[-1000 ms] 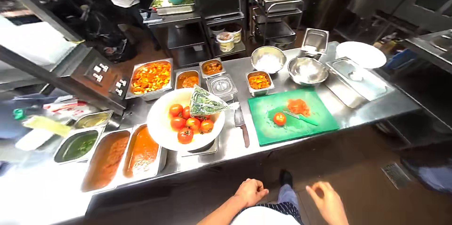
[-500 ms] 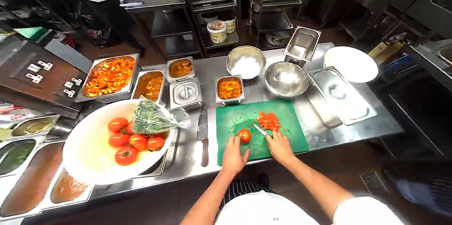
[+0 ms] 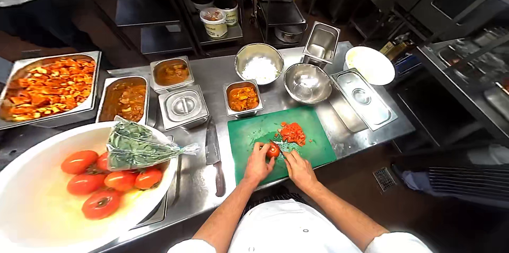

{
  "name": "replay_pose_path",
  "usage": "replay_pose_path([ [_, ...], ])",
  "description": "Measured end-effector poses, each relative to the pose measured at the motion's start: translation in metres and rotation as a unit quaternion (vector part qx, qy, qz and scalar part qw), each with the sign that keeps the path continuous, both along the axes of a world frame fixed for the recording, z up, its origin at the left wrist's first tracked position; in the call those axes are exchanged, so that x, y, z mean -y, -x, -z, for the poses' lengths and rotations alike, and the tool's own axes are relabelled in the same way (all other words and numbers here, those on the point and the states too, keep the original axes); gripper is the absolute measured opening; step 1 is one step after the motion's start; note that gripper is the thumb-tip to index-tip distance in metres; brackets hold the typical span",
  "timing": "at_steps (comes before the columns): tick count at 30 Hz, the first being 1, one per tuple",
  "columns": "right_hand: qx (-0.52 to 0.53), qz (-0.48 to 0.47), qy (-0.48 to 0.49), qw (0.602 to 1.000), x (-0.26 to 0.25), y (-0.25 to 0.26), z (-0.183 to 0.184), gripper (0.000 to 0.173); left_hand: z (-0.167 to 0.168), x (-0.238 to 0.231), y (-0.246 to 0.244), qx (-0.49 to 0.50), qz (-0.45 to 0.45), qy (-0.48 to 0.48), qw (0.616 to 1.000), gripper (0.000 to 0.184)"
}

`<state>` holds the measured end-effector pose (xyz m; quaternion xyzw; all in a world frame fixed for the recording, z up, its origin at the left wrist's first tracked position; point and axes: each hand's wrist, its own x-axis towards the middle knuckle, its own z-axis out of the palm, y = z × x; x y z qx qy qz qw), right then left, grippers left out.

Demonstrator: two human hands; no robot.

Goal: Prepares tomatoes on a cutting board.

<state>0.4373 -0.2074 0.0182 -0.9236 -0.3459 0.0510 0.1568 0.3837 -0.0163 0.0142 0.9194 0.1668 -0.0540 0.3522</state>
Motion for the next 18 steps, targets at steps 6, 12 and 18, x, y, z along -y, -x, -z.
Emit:
replay_pose_path([
  [6,0.104,-0.052,-0.063,0.991,0.005,0.007,0.017,0.028,0.011,-0.005,-0.003,0.036,0.026,-0.014,0.999,0.042],
  [12,-0.004,-0.016,-0.007,1.0,0.013,-0.019,0.006,0.033,0.015,0.005,-0.009,0.054,-0.013,-0.018,0.998,0.041],
  [18,-0.102,-0.032,0.003,0.994,0.023,-0.036,0.002,0.038,0.007,0.023,-0.013,0.033,-0.072,-0.036,0.996,0.039],
])
